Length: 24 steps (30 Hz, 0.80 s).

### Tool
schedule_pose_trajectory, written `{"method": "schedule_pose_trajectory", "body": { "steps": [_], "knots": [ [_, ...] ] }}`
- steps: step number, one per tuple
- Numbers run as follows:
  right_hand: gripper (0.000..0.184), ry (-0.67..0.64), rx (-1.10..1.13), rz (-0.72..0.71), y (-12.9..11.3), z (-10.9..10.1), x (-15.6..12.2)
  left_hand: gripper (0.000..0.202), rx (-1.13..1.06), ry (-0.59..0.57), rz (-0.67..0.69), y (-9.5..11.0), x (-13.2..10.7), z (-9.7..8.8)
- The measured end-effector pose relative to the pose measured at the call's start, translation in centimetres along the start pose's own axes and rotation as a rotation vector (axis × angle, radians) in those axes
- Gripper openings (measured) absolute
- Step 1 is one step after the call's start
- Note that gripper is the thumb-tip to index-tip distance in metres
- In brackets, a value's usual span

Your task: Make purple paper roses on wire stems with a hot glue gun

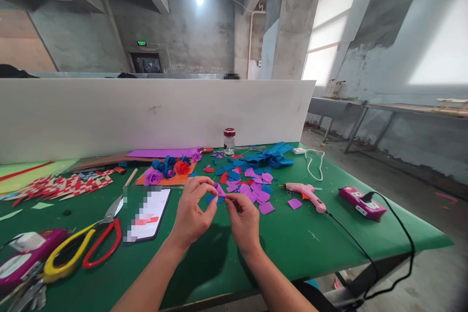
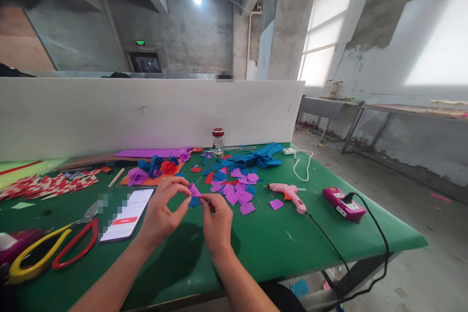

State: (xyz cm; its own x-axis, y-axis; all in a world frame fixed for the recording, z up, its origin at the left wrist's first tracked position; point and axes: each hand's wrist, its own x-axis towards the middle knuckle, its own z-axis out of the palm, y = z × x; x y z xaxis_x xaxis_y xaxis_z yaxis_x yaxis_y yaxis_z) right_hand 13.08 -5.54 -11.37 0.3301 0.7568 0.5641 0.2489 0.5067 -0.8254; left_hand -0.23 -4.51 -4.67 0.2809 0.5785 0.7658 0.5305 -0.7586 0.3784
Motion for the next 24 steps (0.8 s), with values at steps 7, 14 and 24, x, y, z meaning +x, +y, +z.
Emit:
{"method": "schedule_pose_trajectory", "body": {
  "steps": [7, 14, 24],
  "knots": [
    [0.016, -0.003, -0.015, -0.051, -0.29, -0.08, -0.02, 0.008, -0.018, -0.009, -0.016, 0.14, -0.05, 0.17],
    [0.016, 0.032, -0.003, -0.055, -0.45, -0.14, -0.01, 0.008, 0.022, 0.007, 0.01, 0.04, -0.18, 0.31],
    [0.015, 0.033, 0.002, -0.068, -0.73, -0.39, 0.07, 0.009, 0.067, 0.006, 0.065, -0.1, -0.11, 0.26]
  ]
}}
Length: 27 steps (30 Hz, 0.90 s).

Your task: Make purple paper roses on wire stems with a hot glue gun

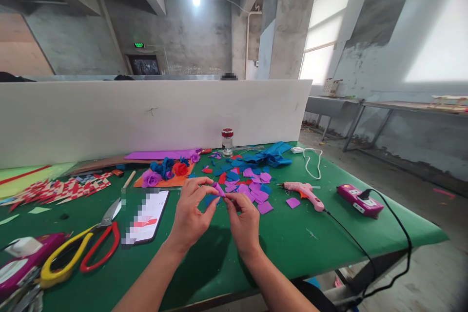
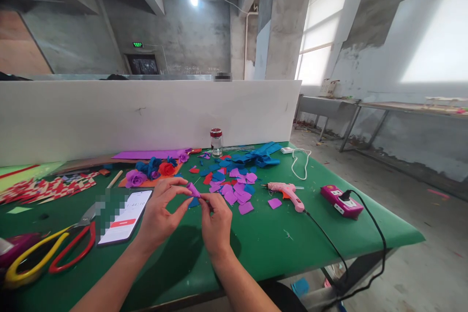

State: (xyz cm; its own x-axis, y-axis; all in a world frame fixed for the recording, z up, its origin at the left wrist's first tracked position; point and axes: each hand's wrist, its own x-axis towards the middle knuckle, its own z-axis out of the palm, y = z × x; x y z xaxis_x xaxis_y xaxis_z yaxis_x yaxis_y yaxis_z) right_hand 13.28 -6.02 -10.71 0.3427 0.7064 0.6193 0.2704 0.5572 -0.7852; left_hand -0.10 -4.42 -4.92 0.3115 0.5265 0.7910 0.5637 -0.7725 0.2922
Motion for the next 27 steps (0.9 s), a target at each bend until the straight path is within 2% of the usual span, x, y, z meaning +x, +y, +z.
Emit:
{"method": "schedule_pose_trajectory", "body": {
  "steps": [8, 17, 22, 27],
  "knots": [
    [0.016, -0.013, -0.014, -0.029, 0.0, -0.1, 0.0, 0.011, 0.017, -0.014, -0.015, 0.4, 0.1, -0.2],
    [0.016, -0.01, -0.035, -0.041, 0.0, 0.0, -0.1, 0.011, 0.04, -0.005, 0.032, 0.4, 0.2, -0.5],
    [0.016, -0.021, -0.024, -0.002, 0.0, 0.1, -0.1, 0.011, 0.091, 0.046, 0.125, -0.1, 0.1, -0.4],
    [0.018, -0.054, 0.023, 0.098, 0.1, 0.4, -0.4, 0.013, 0.243, 0.126, 0.253, -0.6, -0.4, -0.1]
  ]
}}
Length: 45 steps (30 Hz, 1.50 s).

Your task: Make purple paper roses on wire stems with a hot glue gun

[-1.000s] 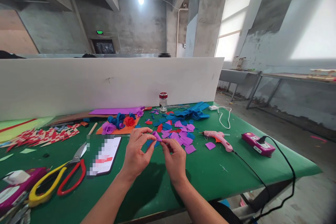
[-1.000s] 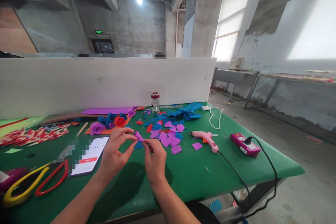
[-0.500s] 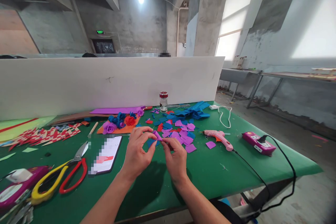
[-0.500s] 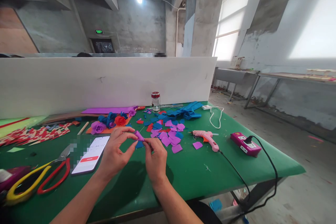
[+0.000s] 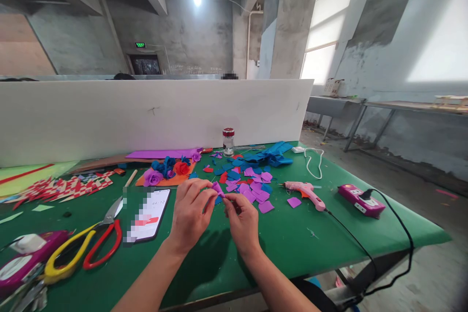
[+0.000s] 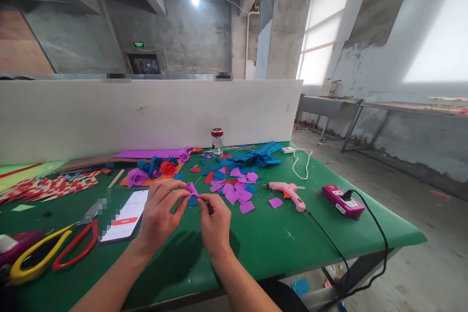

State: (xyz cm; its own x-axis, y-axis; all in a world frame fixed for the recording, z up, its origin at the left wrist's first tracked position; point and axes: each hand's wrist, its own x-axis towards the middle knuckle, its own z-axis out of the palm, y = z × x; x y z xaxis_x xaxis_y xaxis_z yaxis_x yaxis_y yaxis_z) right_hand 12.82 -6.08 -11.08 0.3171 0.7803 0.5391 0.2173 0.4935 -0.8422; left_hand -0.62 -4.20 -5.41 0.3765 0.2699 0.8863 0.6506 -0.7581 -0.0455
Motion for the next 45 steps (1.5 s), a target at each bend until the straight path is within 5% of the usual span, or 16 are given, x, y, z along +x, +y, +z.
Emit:
{"method": "schedule_pose_trajectory", "body": {
  "steps": [4, 9, 18, 35, 45],
  "knots": [
    [0.02, -0.016, 0.123, 0.092, 0.1, -0.1, 0.1, 0.023, 0.015, 0.013, 0.039, 0.2, 0.0, -0.2],
    [0.025, -0.034, 0.283, 0.172, 0.2, -0.3, 0.6, 0.02, -0.152, 0.107, -0.113, 0.6, 0.7, -1.3],
    [0.026, -0.101, 0.362, 0.152, 0.3, 0.1, 0.4, 0.008, -0.357, -0.007, -0.344, 0.9, 0.8, -1.3],
    [0.029, -0.081, 0.324, 0.133, 0.1, -0.1, 0.4, 0.013, -0.258, 0.057, -0.074, 1.0, 0.8, -1.1],
    [0.025, -0.068, 0.333, 0.128, -0.5, -0.1, 0.4, 0.008, -0.367, -0.022, -0.266, 1.2, 0.8, -1.1]
  ]
}}
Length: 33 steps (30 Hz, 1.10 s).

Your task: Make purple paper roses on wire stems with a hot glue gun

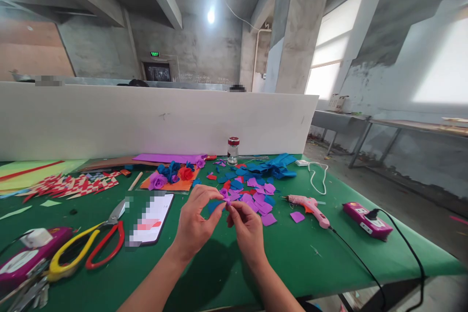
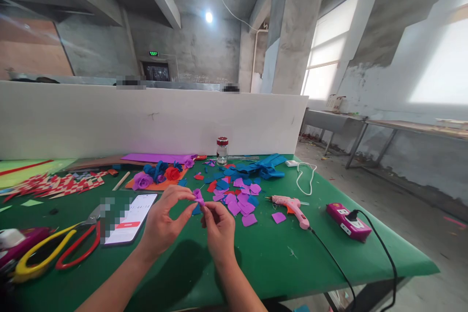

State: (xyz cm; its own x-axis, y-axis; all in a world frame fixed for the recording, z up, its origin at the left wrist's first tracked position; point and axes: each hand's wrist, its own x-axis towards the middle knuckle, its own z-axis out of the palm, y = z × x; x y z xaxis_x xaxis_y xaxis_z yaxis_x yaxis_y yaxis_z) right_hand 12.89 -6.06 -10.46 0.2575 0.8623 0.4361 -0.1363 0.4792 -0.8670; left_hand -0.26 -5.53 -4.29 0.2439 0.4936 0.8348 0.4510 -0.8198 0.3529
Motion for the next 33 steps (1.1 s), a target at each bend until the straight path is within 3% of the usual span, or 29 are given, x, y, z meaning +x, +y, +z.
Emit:
{"method": "schedule_pose_trajectory", "body": {
  "steps": [8, 16, 18, 21, 24, 28, 33],
  "knots": [
    [0.022, -0.014, -0.081, -0.044, -0.2, -0.1, -0.1, 0.007, 0.037, -0.011, 0.044, 0.1, 0.2, -0.1],
    [0.026, -0.023, 0.004, 0.0, 0.0, -0.2, 0.1, 0.01, 0.062, 0.027, 0.171, 0.2, 0.2, -0.4],
    [0.028, -0.051, 0.064, 0.017, -0.1, -0.3, 0.3, 0.008, 0.03, 0.059, 0.11, 0.1, 0.1, -0.5],
    [0.034, -0.14, 0.157, 0.073, -0.3, -0.6, 0.3, 0.006, -0.062, 0.101, -0.112, -0.2, 0.1, -0.5],
    [0.041, -0.257, 0.249, 0.167, -0.4, -0.8, 0.1, 0.014, -0.259, -0.039, -0.251, -0.5, 0.4, -0.6],
    [0.046, -0.341, 0.367, 0.295, -0.2, -1.0, -0.2, 0.016, -0.489, -0.268, -0.265, -0.1, 0.5, -1.0],
    [0.048, -0.355, 0.392, 0.301, 0.3, -0.8, -0.4, 0.012, -0.497, -0.278, -0.253, 0.4, 0.0, -0.7]
  ]
}}
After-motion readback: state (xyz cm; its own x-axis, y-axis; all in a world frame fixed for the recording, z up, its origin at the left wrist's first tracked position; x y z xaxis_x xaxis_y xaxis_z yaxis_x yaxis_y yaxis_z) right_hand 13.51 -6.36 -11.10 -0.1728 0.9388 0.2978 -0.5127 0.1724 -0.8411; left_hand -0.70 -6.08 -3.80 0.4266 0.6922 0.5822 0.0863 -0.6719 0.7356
